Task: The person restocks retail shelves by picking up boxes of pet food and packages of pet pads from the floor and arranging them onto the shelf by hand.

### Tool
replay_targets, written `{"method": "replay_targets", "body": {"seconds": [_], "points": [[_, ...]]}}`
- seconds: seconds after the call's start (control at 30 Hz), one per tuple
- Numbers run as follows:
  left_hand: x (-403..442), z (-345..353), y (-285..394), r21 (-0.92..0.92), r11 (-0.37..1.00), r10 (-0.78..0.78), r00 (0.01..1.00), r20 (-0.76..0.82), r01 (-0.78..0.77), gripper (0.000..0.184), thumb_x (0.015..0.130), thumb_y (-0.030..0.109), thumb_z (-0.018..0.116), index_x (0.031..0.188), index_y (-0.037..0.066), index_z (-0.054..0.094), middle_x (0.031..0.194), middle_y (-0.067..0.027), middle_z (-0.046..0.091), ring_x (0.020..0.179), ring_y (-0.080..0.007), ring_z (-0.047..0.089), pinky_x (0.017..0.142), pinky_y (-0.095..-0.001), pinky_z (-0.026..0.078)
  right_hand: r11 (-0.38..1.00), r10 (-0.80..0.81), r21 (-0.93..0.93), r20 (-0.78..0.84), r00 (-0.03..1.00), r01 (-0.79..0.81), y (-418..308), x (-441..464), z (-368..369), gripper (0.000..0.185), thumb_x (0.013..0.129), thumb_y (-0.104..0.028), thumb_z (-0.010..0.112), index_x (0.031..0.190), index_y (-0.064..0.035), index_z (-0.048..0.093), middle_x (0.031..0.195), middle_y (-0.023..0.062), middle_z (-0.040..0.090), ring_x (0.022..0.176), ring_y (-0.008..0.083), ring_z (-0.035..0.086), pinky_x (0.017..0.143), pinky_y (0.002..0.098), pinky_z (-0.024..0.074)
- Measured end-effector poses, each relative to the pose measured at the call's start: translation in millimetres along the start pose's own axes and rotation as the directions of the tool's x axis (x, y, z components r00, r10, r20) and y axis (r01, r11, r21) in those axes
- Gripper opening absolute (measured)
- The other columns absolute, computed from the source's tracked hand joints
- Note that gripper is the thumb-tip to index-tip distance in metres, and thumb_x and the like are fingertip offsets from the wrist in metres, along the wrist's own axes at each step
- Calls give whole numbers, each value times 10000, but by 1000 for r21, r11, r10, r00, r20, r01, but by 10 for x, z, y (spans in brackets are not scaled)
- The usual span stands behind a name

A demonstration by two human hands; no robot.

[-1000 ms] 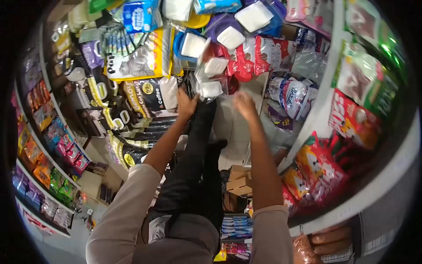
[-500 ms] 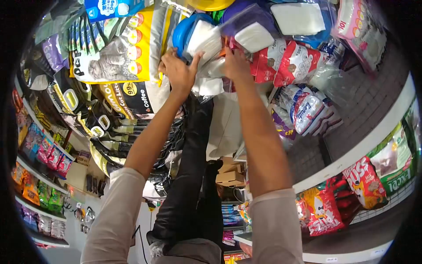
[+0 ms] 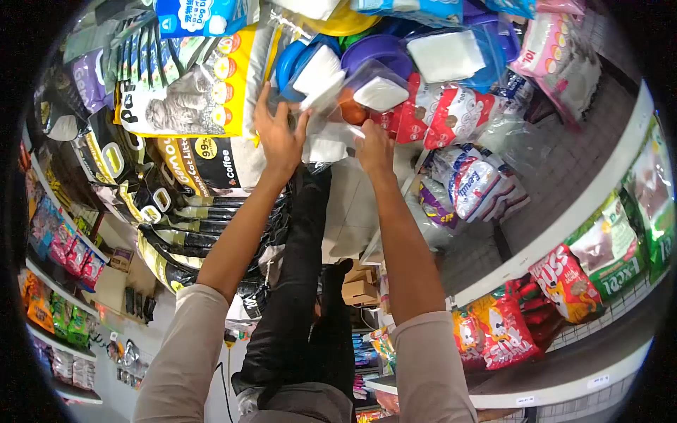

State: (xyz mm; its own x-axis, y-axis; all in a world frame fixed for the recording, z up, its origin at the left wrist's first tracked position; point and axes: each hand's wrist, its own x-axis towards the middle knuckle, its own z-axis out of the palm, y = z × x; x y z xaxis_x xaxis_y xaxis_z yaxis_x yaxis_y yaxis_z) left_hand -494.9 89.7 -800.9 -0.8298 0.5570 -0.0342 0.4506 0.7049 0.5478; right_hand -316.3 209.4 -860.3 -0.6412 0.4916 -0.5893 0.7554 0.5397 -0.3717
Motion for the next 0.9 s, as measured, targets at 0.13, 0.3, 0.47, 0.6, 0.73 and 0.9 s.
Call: {"method": "replay_targets", "body": {"seconds": [0.13,0.3,0.47,0.6,0.73,0.9], "points": [[-52,-68,93,-305,941,-142,989,28,144,326,805,172,730,1065,40,586,1206,-208,547,1118,-340,528,932,-438,416,938,114,313,120,986,-147,290,41,-69,301,816,-235,679,1017,-55,547,865,112,595,792,249,588,713,402,458],[-57,-348,312,-462,861,-239,971,2,213,339,875,213,692,1129,19,577,1140,-127,600,985,-213,575,794,-300,478,882,226,346,287,931,-321,326,56,-331,311,800,-192,678,1045,-53,546,823,75,575,718,206,557,650,360,450],[-328,-523,345,-585,630,-319,857,405,511,393,888,198,685,1201,10,540,1070,-64,626,913,-133,575,763,-263,478,456,175,759,436,883,-465,-270,-374,-976,344,800,-136,663,1098,-42,518,838,84,603,787,225,609,697,364,504],[-395,-935,806,-532,350,-473,636,610,771,416,889,152,684,1242,0,525,985,-20,645,840,-75,581,724,-233,476,28,41,871,489,871,-490,-573,-1051,-1443,229,868,-110,609,1085,-114,533,948,65,619,772,166,610,673,316,497],[-420,-1425,1331,-693,291,-237,752,615,659,363,878,100,685,1203,-11,566,958,-30,664,799,-67,597,718,-197,468,-127,76,925,369,926,-358,-779,-1901,-2178,225,896,-101,603,1117,-97,558,988,67,628,803,156,626,719,281,497],[-717,-2312,2308,-730,351,82,757,648,586,290,869,70,687,1136,-13,611,944,-29,678,802,-70,610,730,-196,473,-44,159,997,72,985,-66,-760,-3029,-2866,269,924,-104,591,1176,-12,569,1066,112,649,909,174,655,826,281,503]]}}
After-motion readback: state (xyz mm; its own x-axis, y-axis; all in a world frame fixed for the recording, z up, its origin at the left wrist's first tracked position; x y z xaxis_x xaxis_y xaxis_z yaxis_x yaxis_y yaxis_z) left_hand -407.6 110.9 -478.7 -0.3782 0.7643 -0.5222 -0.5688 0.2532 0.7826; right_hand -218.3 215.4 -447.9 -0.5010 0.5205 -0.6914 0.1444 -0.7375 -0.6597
